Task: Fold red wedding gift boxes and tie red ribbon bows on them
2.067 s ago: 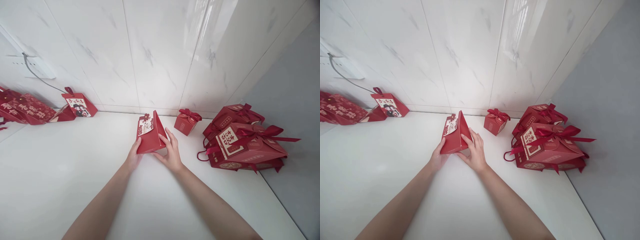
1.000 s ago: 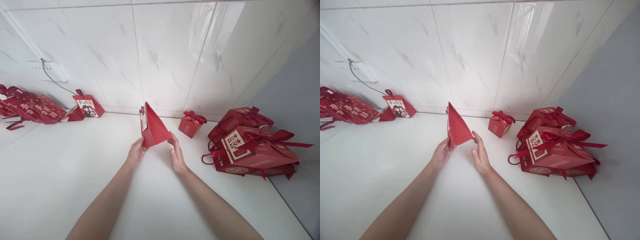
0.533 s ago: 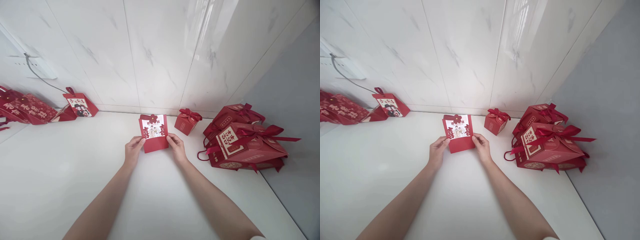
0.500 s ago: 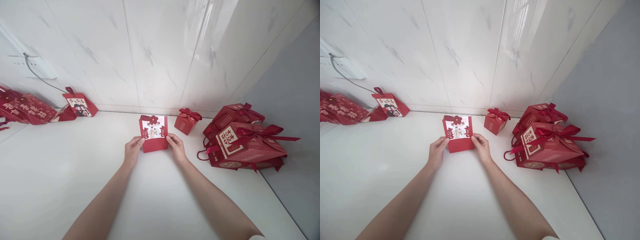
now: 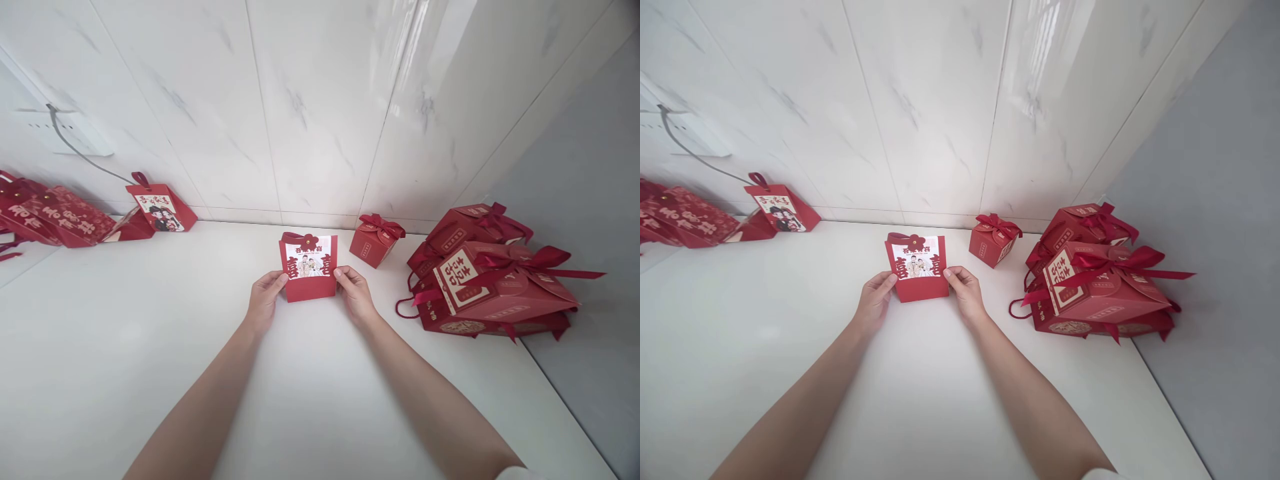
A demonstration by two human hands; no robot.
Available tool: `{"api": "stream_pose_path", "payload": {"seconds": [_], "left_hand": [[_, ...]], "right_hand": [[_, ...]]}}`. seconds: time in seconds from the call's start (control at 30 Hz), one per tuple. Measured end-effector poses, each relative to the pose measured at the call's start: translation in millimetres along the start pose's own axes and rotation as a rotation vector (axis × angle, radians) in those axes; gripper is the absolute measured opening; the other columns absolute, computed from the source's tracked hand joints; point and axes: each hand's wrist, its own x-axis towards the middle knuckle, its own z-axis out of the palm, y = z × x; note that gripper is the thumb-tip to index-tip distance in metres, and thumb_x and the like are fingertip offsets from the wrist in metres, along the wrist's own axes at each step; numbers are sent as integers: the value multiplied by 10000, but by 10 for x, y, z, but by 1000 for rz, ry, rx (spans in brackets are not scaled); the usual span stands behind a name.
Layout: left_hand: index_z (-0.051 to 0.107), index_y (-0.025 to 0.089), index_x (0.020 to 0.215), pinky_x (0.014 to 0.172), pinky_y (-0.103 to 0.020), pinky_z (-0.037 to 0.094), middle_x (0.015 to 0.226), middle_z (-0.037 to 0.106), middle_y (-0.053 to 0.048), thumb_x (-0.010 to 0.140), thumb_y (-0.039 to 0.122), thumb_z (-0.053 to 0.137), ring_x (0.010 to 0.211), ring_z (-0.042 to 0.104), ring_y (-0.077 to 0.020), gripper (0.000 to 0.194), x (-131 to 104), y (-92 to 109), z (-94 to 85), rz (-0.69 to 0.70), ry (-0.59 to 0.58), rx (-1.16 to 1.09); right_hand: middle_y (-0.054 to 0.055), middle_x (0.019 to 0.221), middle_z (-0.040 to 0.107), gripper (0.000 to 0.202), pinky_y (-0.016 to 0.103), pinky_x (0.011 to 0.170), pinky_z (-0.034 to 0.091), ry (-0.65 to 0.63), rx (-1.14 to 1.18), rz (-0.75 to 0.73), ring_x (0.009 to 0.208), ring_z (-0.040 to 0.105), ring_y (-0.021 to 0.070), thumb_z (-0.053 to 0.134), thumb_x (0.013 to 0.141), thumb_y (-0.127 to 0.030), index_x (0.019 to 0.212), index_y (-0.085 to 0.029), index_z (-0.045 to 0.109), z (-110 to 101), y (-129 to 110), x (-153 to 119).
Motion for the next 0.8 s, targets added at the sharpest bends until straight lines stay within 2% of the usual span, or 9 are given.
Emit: {"api": "stream_pose_path", "payload": {"seconds": [0.27, 0.47, 0.6, 0.8], "left_hand": [[728, 165, 969, 815, -330, 521, 1058, 740, -99, 736, 445, 777, 920, 696, -231, 367, -5, 8, 7, -4, -18, 12], [726, 171, 1047, 815, -347, 539, 1106, 730, -106, 759, 459, 756, 958, 697, -255, 409, -19, 22, 10, -21, -41, 2], [727, 170, 1085, 850, -370, 539, 1122, 724, -115, 753, 457, 763, 982, 693, -264, 440, -27, 37, 20, -22, -53, -7], [745, 176, 1031, 864, -373, 527, 1093, 734, -112, 736, 450, 779, 966, 700, -264, 404, -32, 40, 33, -25, -40, -1]], "right_hand": [[-8, 895, 697, 225, 290, 780, 479, -50, -18, -9, 796, 610, 157, 715, 813, -444, 810, -226, 661, -20, -9, -34], [9, 960, 722, 264, 310, 809, 489, -97, -89, 0, 858, 642, 187, 691, 821, -490, 832, -227, 668, -37, -27, -54], [3, 921, 724, 253, 310, 798, 489, -99, -61, 4, 838, 648, 185, 697, 820, -480, 816, -229, 665, -34, -33, -49], [-2, 843, 711, 279, 315, 745, 490, -80, -32, 35, 749, 627, 176, 717, 792, -496, 768, -227, 647, -34, -51, -33]]}}
